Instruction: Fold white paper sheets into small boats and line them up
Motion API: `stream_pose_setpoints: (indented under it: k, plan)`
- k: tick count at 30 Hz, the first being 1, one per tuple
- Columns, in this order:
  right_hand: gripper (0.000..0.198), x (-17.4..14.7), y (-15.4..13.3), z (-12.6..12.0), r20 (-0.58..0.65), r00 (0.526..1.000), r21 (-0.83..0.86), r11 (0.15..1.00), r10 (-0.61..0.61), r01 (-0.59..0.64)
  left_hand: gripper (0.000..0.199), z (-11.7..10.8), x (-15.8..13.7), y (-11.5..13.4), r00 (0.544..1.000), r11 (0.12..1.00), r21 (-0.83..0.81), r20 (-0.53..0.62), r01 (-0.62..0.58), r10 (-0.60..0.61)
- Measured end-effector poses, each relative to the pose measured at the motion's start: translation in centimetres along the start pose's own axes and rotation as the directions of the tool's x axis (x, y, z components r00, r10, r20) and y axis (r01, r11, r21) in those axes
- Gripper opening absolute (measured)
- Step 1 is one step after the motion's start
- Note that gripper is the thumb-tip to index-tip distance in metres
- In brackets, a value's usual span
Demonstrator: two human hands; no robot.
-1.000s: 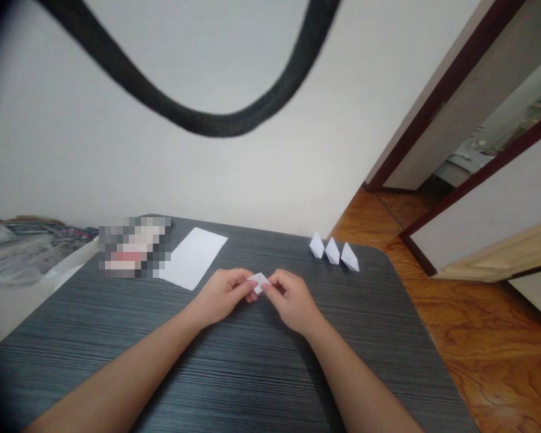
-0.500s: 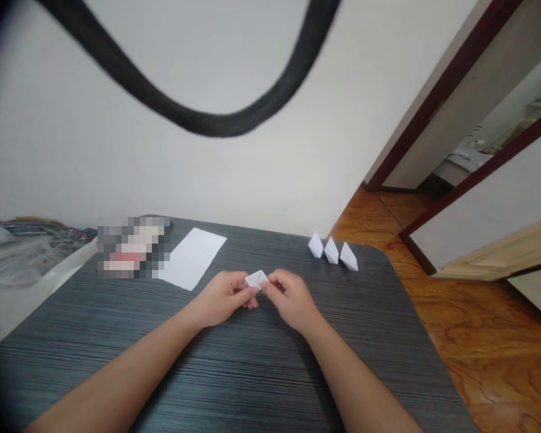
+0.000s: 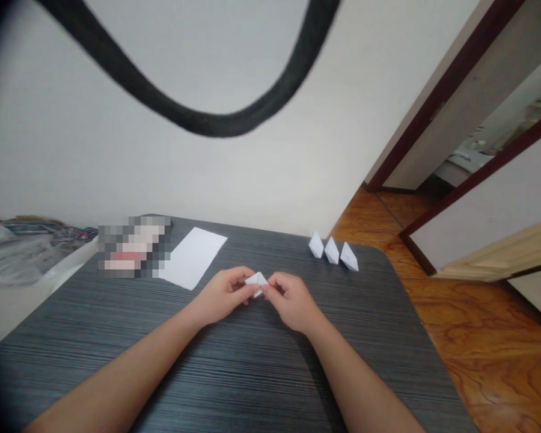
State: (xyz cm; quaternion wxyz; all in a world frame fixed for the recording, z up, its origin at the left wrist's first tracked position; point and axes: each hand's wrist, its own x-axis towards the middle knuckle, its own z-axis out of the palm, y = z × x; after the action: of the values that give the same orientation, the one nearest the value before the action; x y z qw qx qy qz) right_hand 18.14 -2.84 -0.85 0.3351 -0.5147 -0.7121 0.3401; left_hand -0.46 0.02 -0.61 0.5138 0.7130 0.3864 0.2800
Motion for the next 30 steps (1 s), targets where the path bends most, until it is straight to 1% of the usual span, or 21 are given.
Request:
stream_pose_setpoints:
  k: [4,9,13,21,26,30]
  plan:
    - [0.022,0.02,-0.07,0.24,0.011,1.000,0.006,1.000,-0.002,0.002,0.023,-0.13,0.08,0.00,1.000,0.998,-0.060,0.015,0.000,0.001]
    - [0.019,0.04,-0.16,0.34,0.019,1.000,0.026,1.000,0.006,-0.007,0.021,-0.24,0.16,-0.21,0.999,0.988,-0.153,-0.010,0.033,-0.035]
    - [0.021,0.02,-0.15,0.22,0.036,0.999,0.020,1.000,-0.006,0.005,0.021,-0.17,0.24,-0.35,0.999,0.985,-0.170,-0.015,0.036,-0.039]
    - [0.019,0.02,0.13,0.37,0.069,0.997,0.104,0.994,0.039,-0.046,0.019,-0.07,0.24,-0.24,0.999,0.982,-0.183,0.005,0.037,-0.037]
    - [0.023,0.10,-0.28,0.14,0.082,0.997,0.077,0.997,0.014,-0.021,0.022,-0.05,0.06,0.06,0.998,0.992,-0.123,0.044,0.040,-0.035]
    - [0.025,0.03,-0.46,0.12,0.079,0.997,0.017,1.000,-0.024,0.022,0.026,-0.15,-0.01,0.55,1.000,0.999,-0.041,0.002,-0.007,0.007]
